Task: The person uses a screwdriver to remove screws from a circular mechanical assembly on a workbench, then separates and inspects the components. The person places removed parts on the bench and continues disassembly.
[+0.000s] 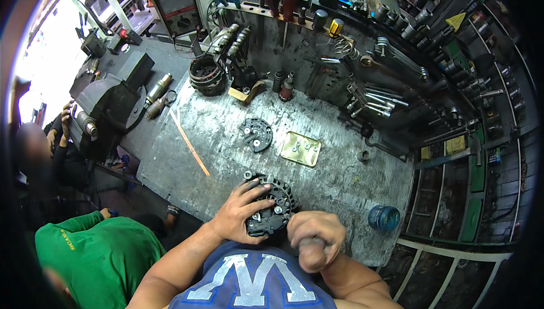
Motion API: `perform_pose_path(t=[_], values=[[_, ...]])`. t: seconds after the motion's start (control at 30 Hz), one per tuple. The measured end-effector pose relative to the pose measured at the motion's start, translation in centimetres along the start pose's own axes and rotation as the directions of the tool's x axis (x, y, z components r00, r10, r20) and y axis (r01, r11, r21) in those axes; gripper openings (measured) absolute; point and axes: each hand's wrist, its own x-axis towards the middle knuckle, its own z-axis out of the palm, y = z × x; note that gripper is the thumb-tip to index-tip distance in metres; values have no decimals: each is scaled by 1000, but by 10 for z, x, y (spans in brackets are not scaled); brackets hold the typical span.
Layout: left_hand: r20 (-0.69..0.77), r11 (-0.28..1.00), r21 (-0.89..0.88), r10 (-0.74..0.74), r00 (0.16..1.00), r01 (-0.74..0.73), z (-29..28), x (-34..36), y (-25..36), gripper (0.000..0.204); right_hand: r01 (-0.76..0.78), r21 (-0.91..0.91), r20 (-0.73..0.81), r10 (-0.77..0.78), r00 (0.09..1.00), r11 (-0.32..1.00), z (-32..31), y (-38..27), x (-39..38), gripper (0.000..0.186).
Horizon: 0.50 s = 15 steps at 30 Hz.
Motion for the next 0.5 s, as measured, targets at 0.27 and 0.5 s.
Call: perform_pose_path(t=[0.27,0.5], values=[[104,996,-84,23,994,-14,-8,6,-15,88,-236,247,587,49,808,940,-30,9,25,29],[135,998,-68,23,991,-14,-11,7,-14,89,-101,-134,10,103,995,986,6,-9,19,43]])
